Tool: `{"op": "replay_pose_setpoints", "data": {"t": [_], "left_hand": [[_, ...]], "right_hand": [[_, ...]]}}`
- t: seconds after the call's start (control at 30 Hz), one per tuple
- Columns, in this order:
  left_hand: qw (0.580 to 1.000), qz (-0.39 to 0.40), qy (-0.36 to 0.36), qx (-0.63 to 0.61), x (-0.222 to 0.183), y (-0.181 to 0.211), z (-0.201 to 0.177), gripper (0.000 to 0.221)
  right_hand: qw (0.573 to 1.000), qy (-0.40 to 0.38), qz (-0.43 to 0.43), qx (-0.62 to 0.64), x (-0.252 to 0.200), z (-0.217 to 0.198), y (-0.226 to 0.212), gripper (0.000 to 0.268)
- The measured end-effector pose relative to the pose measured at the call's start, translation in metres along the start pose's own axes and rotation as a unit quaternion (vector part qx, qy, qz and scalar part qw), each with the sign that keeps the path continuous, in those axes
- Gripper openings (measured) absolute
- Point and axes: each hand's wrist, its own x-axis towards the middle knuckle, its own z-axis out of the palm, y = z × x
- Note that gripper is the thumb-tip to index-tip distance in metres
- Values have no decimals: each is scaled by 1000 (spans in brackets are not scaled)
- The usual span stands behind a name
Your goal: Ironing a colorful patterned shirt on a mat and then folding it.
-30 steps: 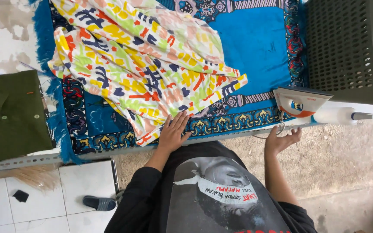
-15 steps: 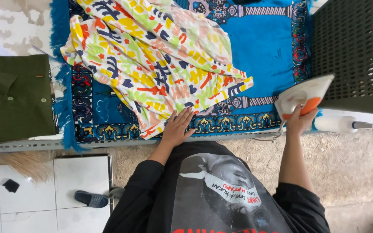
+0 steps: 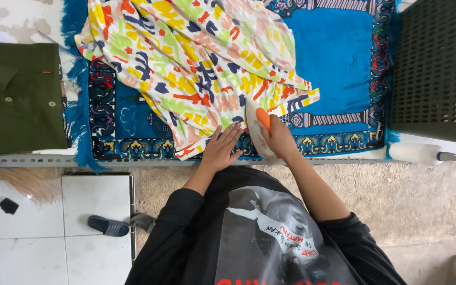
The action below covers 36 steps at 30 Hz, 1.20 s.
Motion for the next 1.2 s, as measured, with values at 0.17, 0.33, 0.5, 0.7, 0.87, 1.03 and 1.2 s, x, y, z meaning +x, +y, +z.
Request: {"op": "replay_pose_setpoints", "data": {"t": [0.17,0.33,0.5,0.7,0.87,1.03,1.2], "left_hand": [[1000,4,-8,-12,-4,-3,-9,74],[1000,13,-2,-9,-1,-3,-12,74],[999,12,-21,42,8,8,-17,69],[997,54,13,57,51,4,36,52],[994,82,30,58,52,-20,13,31],[996,40,-69,29,59,-15,-7,59],[991,17,-121,54,62,-15,-11,69]], "right_hand": [[998,-26,33,-39,-17,-6,-7,52],[994,17,9,-111,-1,-2,-6,48],[994,55,13,-91,19,-7,-12,42],[994,24,57,-93,-8,10,10,36],[990,47,73,-109,4,1,2,35],[991,42,105,-73,16,-10,-2,38],[985,-13,162,-58,-12,-5,-11,37]]}}
